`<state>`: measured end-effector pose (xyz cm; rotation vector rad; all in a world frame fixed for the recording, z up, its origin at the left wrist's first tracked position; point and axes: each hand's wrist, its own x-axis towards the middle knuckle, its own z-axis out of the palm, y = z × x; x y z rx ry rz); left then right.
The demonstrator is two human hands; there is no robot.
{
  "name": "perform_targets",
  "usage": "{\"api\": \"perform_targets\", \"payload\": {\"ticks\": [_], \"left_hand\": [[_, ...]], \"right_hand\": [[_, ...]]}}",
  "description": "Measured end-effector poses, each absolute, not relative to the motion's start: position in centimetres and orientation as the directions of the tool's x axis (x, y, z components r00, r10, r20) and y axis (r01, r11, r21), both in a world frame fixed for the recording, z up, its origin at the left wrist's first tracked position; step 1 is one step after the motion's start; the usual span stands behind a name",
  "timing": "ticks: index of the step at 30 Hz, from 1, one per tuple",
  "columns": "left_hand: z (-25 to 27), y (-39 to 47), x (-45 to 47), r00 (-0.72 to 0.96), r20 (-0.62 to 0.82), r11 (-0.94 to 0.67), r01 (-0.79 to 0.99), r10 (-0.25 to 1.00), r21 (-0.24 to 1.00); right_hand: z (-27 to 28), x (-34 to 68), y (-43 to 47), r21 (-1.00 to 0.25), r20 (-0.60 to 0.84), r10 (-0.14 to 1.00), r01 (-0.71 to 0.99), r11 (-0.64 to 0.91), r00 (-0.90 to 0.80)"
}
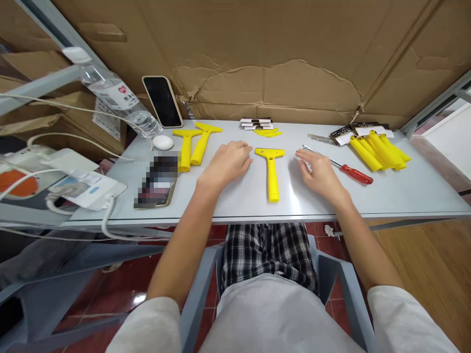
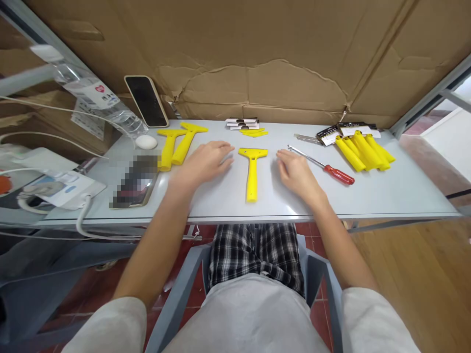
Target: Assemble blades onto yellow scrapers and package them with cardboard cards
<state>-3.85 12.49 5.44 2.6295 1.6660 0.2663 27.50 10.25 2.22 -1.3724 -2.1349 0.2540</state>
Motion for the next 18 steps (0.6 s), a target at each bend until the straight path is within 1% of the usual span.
{"api": "perform_targets", "payload": {"ticks": [1, 3, 6, 9, 13, 18], "left_hand": [[5.3, 11.1, -3.5, 0.399, 0.1, -0.408, 0.908, 0.911, 0.094], [4.6, 8.7, -2.9, 0.392, 0.065, -0.397, 0.912, 0.918, 0.107], [2.8, 6.4, -2.1, 0.358, 0.078, -0.365, 0.924, 0.93, 0.112], [1.2, 5.6, -1.6, 0.289, 0.093, -0.301, 0.94, 0.953, 0.159], [0.5, 5.6, -1.5, 0.265, 0.089, -0.278, 0.942, 0.96, 0.189], [0.3, 5.6, -1.7, 0.27, 0.1, -0.284, 0.941, 0.958, 0.185]], "right_hand": [[1.7, 27.0, 9.3, -0.441, 0.342, 0.879, 0.769, 0.463, -0.333], [0.8, 26.2, 7.7, -0.422, 0.271, 0.884, 0.779, 0.464, -0.38], [-0.2, 25.3, 6.4, -0.378, 0.176, 0.897, 0.813, 0.443, -0.406], [-0.5, 24.9, 6.2, -0.325, 0.117, 0.899, 0.84, 0.435, -0.421], [-0.3, 24.6, 6.3, -0.287, 0.075, 0.906, 0.861, 0.42, -0.417], [-0.2, 24.6, 6.2, -0.297, 0.068, 0.917, 0.869, 0.396, -0.394]]}}
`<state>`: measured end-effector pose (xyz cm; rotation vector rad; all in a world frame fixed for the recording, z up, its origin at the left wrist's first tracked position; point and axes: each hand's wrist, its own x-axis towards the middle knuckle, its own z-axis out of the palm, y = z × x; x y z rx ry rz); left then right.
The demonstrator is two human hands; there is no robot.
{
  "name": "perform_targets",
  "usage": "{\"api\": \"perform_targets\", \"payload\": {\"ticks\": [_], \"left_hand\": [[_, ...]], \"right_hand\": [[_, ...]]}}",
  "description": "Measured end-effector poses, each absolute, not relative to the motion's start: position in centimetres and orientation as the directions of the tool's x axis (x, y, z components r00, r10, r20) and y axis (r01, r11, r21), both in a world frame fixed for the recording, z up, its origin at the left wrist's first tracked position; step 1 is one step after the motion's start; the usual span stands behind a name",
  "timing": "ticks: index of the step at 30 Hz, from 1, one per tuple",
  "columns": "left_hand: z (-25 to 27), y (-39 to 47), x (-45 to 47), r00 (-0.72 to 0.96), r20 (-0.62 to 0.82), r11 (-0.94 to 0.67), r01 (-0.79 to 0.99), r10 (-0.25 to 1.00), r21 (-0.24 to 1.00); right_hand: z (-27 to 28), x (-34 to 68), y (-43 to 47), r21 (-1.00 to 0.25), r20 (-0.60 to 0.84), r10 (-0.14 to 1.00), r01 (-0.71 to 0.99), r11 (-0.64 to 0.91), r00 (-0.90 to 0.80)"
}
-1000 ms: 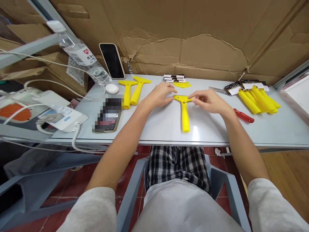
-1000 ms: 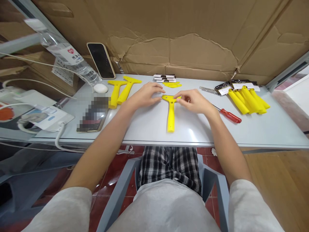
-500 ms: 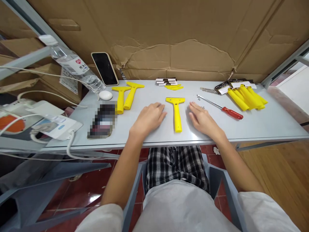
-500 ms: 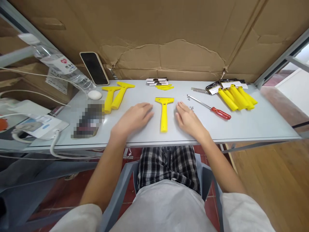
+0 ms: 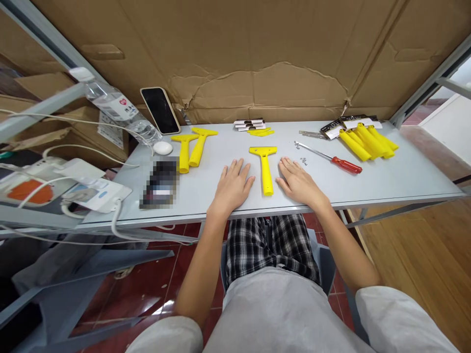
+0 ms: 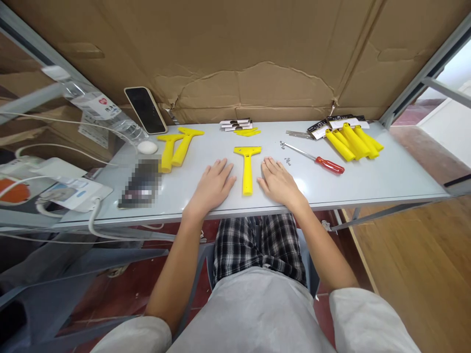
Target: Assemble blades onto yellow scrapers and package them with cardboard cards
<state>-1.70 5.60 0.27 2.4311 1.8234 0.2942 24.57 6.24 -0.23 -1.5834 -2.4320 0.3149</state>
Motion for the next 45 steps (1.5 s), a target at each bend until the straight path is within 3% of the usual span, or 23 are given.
{"api": "perform_targets", "payload": {"ticks": [25, 41, 45], "left_hand": [[0.0, 5.6, -1.9, 0.26, 0.154, -0.29, 0.929, 0.953, 0.23], [2.9, 6.2, -0.1, 0.147, 0.142, -0.174, 0.965, 0.979, 0.198], [3.9, 7.3, 1.4, 0.079, 0.197, -0.134, 0.949, 0.977, 0.286]], "right_hand": [[-0.6, 24.8, 6.4, -0.304, 0.091, 0.905, 0.854, 0.423, -0.416], [-0.4, 24.7, 6.3, -0.321, 0.091, 0.904, 0.847, 0.423, -0.417], [-0.4, 24.7, 6.4, -0.334, 0.103, 0.898, 0.836, 0.436, -0.428]]}}
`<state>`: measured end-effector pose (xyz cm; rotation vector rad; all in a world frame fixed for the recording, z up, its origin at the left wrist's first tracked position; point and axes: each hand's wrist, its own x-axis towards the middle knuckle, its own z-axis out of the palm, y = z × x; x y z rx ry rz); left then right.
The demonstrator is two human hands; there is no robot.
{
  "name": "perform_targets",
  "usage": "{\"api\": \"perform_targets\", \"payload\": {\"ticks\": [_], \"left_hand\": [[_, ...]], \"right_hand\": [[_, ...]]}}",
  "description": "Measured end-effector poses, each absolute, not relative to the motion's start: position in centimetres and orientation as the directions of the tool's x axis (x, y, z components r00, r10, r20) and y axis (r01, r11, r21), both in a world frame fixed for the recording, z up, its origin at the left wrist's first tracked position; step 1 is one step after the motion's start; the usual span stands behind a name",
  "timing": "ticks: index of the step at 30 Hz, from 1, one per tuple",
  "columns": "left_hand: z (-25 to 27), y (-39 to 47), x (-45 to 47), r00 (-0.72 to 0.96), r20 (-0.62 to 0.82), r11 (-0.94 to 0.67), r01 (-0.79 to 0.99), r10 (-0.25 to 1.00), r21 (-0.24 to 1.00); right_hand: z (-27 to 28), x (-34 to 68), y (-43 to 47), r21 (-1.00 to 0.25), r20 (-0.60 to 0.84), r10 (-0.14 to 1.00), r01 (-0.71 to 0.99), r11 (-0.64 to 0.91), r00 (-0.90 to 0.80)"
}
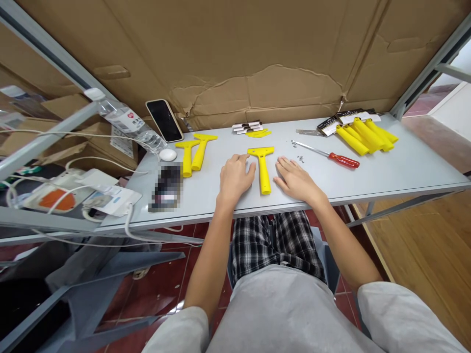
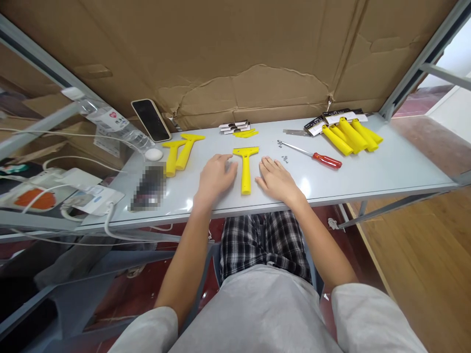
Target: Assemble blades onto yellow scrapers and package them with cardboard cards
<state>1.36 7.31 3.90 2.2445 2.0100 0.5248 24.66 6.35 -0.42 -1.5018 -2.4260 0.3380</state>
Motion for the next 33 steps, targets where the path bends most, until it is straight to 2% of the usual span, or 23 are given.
{"api": "perform_targets", "payload": {"ticks": [3, 7, 14, 28, 33], "left_hand": [[4.6, 8.4, 2.8, 0.022, 0.171, -0.084, 0.928, 0.985, 0.363], [5.3, 9.0, 4.4, 0.006, 0.075, -0.034, 0.928, 0.997, 0.371], [5.4, 8.3, 5.2, 0.061, 0.038, -0.069, 0.959, 0.997, 0.273], [5.5, 7.7, 4.9, 0.11, 0.063, -0.12, 0.977, 0.992, 0.174], [5.7, 9.0, 6.0, 0.107, 0.044, -0.111, 0.989, 0.993, 0.095]], "right_hand": [[-0.3, 24.6, 6.3, -0.331, 0.094, 0.901, 0.84, 0.43, -0.424], [-0.4, 24.6, 6.3, -0.341, 0.107, 0.9, 0.835, 0.432, -0.422], [-0.2, 24.4, 6.2, -0.337, 0.098, 0.901, 0.838, 0.429, -0.422], [-0.4, 24.3, 6.2, -0.354, 0.132, 0.894, 0.823, 0.445, -0.427], [-0.4, 24.2, 6.2, -0.339, 0.111, 0.899, 0.834, 0.436, -0.425]]}}
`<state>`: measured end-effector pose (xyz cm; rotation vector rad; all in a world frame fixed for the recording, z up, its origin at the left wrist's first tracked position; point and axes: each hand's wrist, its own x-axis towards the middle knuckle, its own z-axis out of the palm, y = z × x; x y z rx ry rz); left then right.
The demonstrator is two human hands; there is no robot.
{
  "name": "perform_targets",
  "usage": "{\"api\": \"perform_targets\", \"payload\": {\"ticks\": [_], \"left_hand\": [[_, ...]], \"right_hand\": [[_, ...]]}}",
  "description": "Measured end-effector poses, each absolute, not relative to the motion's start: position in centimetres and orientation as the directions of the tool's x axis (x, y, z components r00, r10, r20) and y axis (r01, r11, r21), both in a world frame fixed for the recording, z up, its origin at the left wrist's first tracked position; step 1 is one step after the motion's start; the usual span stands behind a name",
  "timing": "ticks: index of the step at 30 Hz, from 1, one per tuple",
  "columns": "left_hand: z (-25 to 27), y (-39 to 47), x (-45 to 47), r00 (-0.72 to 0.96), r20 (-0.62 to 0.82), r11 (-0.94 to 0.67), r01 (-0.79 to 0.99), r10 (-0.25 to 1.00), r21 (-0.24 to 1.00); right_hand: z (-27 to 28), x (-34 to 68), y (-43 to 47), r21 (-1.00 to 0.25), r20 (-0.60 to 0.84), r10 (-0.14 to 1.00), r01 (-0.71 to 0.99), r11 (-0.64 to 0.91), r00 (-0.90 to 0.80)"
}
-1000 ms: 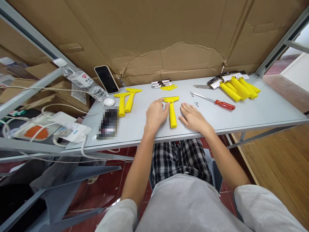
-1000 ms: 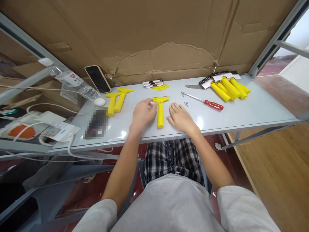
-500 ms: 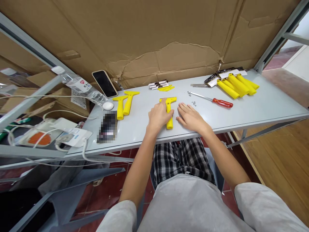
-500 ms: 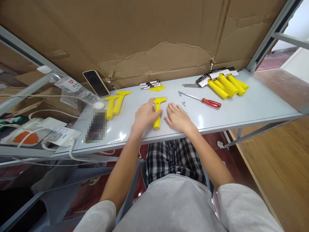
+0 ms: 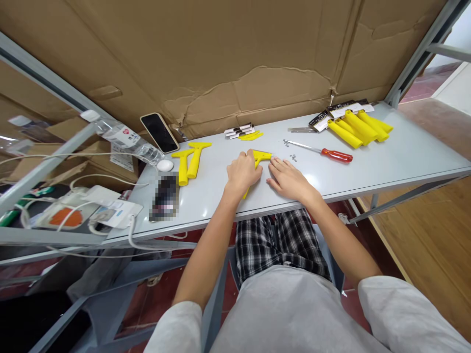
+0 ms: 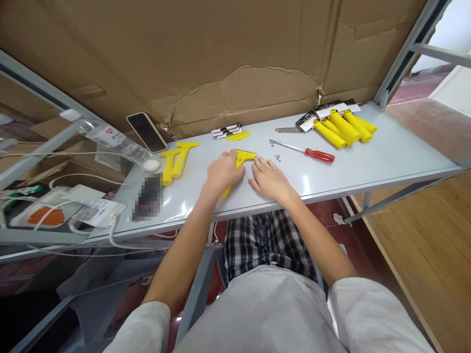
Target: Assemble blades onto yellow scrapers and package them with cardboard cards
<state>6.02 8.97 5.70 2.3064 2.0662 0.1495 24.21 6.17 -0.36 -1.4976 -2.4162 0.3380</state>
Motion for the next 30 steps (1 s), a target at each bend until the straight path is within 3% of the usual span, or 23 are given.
{"api": "perform_targets", "payload": {"ticks": [18, 30], "left_hand": [[4.8, 11.0, 6.8, 0.109, 0.036, -0.109, 0.994, 0.993, -0.026], [4.6, 10.7, 6.3, 0.159, 0.051, -0.157, 0.987, 0.986, -0.038]], "right_hand": [[0.0, 24.0, 6.0, -0.347, 0.096, 0.901, 0.834, 0.428, -0.423], [-0.1, 24.1, 6.0, -0.362, 0.113, 0.901, 0.827, 0.431, -0.42]]}}
